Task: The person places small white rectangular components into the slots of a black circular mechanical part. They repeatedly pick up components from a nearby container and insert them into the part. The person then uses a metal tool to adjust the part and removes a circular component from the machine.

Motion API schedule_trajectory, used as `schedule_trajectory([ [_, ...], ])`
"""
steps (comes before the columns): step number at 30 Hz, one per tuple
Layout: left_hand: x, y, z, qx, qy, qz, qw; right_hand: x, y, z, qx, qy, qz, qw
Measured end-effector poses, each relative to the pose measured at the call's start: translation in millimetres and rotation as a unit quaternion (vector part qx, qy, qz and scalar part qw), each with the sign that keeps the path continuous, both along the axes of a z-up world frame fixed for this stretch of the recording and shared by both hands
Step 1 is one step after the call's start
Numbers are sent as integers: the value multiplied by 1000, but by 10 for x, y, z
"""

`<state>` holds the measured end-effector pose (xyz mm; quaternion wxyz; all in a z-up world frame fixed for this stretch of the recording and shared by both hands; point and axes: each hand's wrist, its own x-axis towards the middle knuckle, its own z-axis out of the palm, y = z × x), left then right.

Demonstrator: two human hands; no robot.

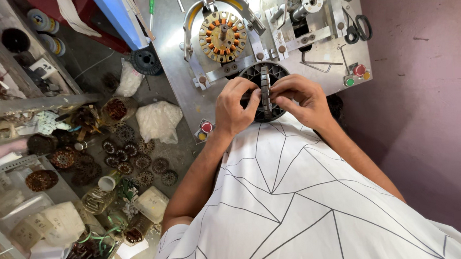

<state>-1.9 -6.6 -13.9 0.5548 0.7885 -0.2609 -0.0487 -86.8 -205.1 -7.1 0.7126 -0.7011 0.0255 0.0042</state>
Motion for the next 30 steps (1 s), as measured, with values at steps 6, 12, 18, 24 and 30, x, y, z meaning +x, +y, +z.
schedule_trajectory([
  [6, -57, 47, 53, -41, 51, -46, 997, -160, -75, -142, 57, 34, -42, 997],
  [12, -73, 53, 21, -55, 2, -86, 995, -210, -163, -223, 67, 29, -64, 995],
  [18, -74, 89, -52, -58, 4, -93, 994, -174, -118, -134, 35, 26, -46, 998],
  [24, -49, 216, -164, -63, 6, -109, 992, -34, -21, 146, -41, 15, 27, 999],
  [30, -26, 296, -204, -59, 6, -129, 990, 277, -288, 187, -327, -111, 64, 936],
])
